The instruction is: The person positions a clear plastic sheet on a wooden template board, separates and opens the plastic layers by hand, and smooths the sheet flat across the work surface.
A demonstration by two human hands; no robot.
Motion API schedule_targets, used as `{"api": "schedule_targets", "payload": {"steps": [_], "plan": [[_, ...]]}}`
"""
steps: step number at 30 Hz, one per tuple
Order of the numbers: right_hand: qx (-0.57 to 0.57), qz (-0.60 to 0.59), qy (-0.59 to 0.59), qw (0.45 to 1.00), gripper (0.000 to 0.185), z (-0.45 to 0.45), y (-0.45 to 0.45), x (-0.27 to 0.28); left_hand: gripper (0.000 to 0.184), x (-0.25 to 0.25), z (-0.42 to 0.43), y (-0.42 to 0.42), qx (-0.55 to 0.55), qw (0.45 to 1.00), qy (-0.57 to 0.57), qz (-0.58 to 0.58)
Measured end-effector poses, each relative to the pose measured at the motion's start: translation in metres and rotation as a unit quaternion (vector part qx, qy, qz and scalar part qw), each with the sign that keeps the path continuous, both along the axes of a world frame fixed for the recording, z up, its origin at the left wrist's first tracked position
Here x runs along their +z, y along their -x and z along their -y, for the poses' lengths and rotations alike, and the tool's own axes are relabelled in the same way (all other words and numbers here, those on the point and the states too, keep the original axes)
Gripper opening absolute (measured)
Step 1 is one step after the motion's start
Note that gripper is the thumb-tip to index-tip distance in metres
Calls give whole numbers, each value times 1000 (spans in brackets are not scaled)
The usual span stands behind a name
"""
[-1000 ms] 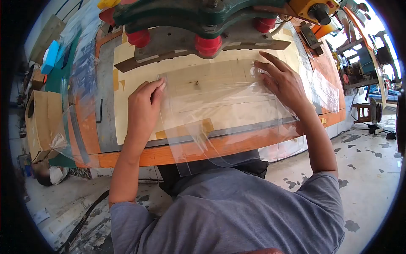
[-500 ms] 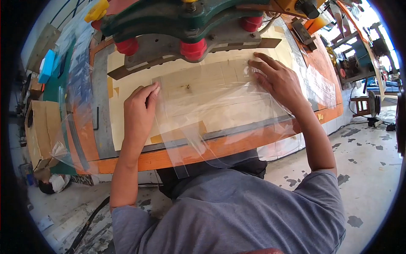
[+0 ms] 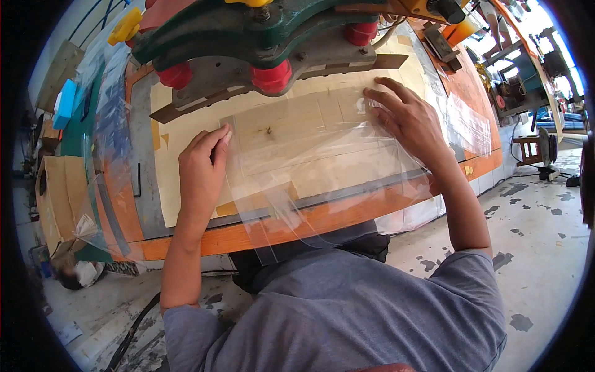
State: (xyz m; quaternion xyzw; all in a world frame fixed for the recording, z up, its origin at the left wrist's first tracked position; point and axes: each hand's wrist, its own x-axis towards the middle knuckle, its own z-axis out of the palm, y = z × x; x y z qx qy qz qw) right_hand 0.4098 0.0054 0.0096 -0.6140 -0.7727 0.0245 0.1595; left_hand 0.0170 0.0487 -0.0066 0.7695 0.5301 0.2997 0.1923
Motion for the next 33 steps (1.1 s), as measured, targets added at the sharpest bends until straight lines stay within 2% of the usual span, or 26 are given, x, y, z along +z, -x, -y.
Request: {"api": "schedule_targets", "payload": {"steps": [6,12,18,20,33], "plan": [[-44,-27,-1,999,32,2,3,1,23,-1,0,-1,-3,1000,-11,-7],[-37,-33,-12,999,32,-6,-2,-2,23,0,-8,-2,-5,1000,4,-26],[-39,-29,-41,998,32,-12,-7,-5,24,-3,-24,-6,-30,998,-43,-43],[-38,-43,-58,997,30,-12,-6,-7,24,0,-24,-8,-13,999,-10,-45],[-49,-63,-44,996,29,-14,-4,-9,24,-9,-27,-5,-10,998,-40,-40]]}}
